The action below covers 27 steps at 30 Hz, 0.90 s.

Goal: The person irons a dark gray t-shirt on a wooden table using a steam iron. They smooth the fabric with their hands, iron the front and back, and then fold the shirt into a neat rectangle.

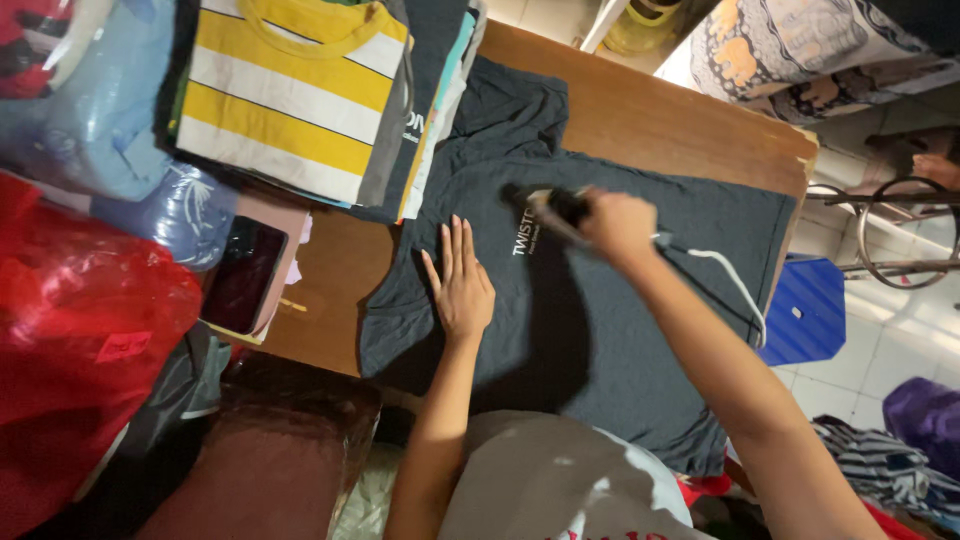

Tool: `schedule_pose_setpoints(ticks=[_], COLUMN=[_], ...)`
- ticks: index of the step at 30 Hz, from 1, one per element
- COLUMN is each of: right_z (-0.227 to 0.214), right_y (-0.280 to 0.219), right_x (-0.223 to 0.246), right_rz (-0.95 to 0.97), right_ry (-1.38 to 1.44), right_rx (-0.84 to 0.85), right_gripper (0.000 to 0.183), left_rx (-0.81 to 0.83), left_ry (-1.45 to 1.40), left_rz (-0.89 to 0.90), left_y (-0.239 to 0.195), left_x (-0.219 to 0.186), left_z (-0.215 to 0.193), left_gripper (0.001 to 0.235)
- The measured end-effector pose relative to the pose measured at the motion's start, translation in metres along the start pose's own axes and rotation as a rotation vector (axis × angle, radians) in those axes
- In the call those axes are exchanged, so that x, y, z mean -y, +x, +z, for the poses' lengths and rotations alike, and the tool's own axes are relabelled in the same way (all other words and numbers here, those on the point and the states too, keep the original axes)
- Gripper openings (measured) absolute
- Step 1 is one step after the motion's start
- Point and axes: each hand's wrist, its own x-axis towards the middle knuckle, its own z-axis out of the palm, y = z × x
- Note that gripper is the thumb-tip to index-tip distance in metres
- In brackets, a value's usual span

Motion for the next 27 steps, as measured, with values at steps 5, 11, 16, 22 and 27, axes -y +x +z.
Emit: schedule_pose_setpoints(ticks=[5, 11, 16, 22, 27], right_z=[-0.014, -0.013, -0.016, -0.012, -0.022], right_y=[0.006, -0.072, -0.103, -0.010, -0.007], right_x=[-0.092, -0.087, -0.059, -0.093, -0.100], right_rz=[0.296, -0.234, -0.415, 0.169, 0.141], right_ry=[-0.101, -0.079, 0.001, -0.051, -0.031], right_rx=[-0.130, 0.159, 0.131, -0.216, -0.036], right_gripper=[0.026, 0.044, 0.031, 0.014, 0.023], left_rx=[-0.033, -0.061, -0.032, -0.034, -0.022], left_ry=[0.033, 0.008, 0.002, 0.032, 0.031], left_rz=[0.009, 0.030, 0.022, 0.032, 0.034], left_y=[-0.001, -0.003, 0.000, -0.001, 0.000], left_x=[0.001, 0.003, 0.002, 0.000, -0.001], left_z=[0.005, 0.005, 0.006, 0.005, 0.005], left_gripper=[0.063, 0.063, 0.063, 0.061, 0.060])
